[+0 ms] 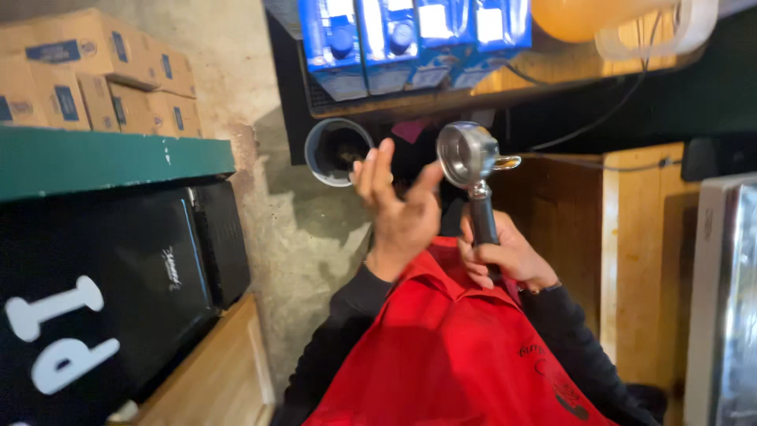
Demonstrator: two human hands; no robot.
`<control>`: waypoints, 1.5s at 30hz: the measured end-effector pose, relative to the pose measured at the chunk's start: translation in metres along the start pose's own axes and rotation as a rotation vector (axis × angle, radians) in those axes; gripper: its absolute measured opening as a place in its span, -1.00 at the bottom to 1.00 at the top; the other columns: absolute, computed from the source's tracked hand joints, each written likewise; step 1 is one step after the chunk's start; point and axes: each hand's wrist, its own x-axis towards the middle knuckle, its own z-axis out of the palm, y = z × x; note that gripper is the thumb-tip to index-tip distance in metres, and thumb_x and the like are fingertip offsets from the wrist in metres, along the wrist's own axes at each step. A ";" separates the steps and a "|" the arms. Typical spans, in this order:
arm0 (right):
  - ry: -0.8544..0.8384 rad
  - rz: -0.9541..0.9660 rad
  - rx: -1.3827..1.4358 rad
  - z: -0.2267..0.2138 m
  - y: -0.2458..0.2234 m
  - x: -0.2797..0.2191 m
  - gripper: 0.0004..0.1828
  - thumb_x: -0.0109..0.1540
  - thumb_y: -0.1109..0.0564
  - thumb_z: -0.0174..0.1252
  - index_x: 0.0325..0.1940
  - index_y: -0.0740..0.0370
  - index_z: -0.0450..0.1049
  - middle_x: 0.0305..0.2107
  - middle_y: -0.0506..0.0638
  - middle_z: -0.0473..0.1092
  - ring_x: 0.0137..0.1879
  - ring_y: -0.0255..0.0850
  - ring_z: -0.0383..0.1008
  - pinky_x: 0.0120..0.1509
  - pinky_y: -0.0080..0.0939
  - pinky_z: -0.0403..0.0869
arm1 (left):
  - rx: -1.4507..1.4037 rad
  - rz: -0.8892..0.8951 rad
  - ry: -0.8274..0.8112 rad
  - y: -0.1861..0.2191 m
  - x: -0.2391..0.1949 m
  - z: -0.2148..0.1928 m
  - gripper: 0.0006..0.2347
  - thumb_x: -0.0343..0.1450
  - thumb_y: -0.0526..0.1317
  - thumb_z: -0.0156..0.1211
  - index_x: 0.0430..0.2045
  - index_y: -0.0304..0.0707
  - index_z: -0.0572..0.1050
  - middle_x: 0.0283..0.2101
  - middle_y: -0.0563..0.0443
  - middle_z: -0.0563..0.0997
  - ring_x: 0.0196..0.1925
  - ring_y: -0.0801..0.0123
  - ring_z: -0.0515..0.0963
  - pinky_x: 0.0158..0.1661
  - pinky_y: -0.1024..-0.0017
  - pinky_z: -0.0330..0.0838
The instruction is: The person prepares espresso by grinding coffee, weighing the grounds in a portafilter, tamping the grounds, and wiping the portafilter before attaching it to the espresso machine.
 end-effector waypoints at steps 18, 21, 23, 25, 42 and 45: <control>1.163 -0.078 -0.618 0.026 0.067 -0.176 -0.88 0.02 0.19 0.28 -0.40 0.28 0.56 -0.62 0.10 0.42 -0.43 -0.09 0.41 -0.32 -0.10 0.39 | -1.187 -0.536 -0.813 0.061 -0.031 0.020 -0.64 0.62 -0.12 0.01 -0.59 -0.34 0.40 -0.22 -0.22 0.50 -0.10 0.22 0.53 -0.03 0.41 0.39; 1.523 0.044 -0.796 0.011 0.143 -0.229 -0.90 0.05 0.06 0.30 -0.44 0.05 0.52 -0.73 0.02 0.36 -0.53 -0.11 0.42 -0.43 -0.13 0.36 | -1.035 -0.239 -0.902 0.119 -0.062 0.017 -0.61 0.63 -0.15 -0.02 -0.67 -0.25 0.39 -0.34 -0.15 0.58 -0.15 0.13 0.60 -0.01 0.34 0.41; 1.672 0.142 -0.811 0.021 0.182 -0.269 -0.86 0.05 -0.03 0.31 -0.44 -0.06 0.48 -0.75 -0.04 0.34 -0.54 -0.08 0.46 -0.43 -0.12 0.38 | -0.986 -0.042 -0.921 0.159 -0.095 0.009 -0.64 0.60 -0.22 0.05 -0.69 -0.24 0.44 -0.32 -0.13 0.65 -0.14 0.10 0.62 0.02 0.29 0.41; 1.809 0.306 -0.953 0.038 0.217 -0.309 -0.81 0.08 -0.17 0.31 -0.37 -0.15 0.48 -0.62 -0.12 0.42 -0.37 -0.04 0.55 -0.30 -0.08 0.45 | -0.793 0.435 -1.052 0.200 -0.132 -0.001 -0.36 0.36 0.10 0.43 0.26 -0.23 0.36 0.26 -0.27 0.44 0.32 -0.15 0.40 0.32 -0.04 0.18; 2.342 0.108 -0.005 0.122 0.413 -0.544 -0.72 0.10 -0.02 0.38 -0.13 0.00 0.62 -0.38 0.17 0.53 -0.13 0.12 0.59 -0.10 0.09 0.51 | -1.152 0.671 -1.344 0.377 -0.382 -0.065 -0.83 0.50 -0.35 0.17 -0.09 -0.16 0.63 -0.03 -0.03 0.60 0.04 0.08 0.59 0.12 0.20 0.48; 2.542 -0.002 0.039 0.108 0.414 -0.609 -0.72 0.15 0.05 0.35 -0.09 0.14 0.60 -0.38 0.28 0.50 -0.17 0.21 0.55 -0.10 0.15 0.47 | -1.192 0.604 -1.475 0.386 -0.409 -0.043 -0.83 0.52 -0.38 0.08 -0.26 -0.15 0.65 -0.29 0.06 0.67 -0.18 0.15 0.66 -0.03 0.24 0.53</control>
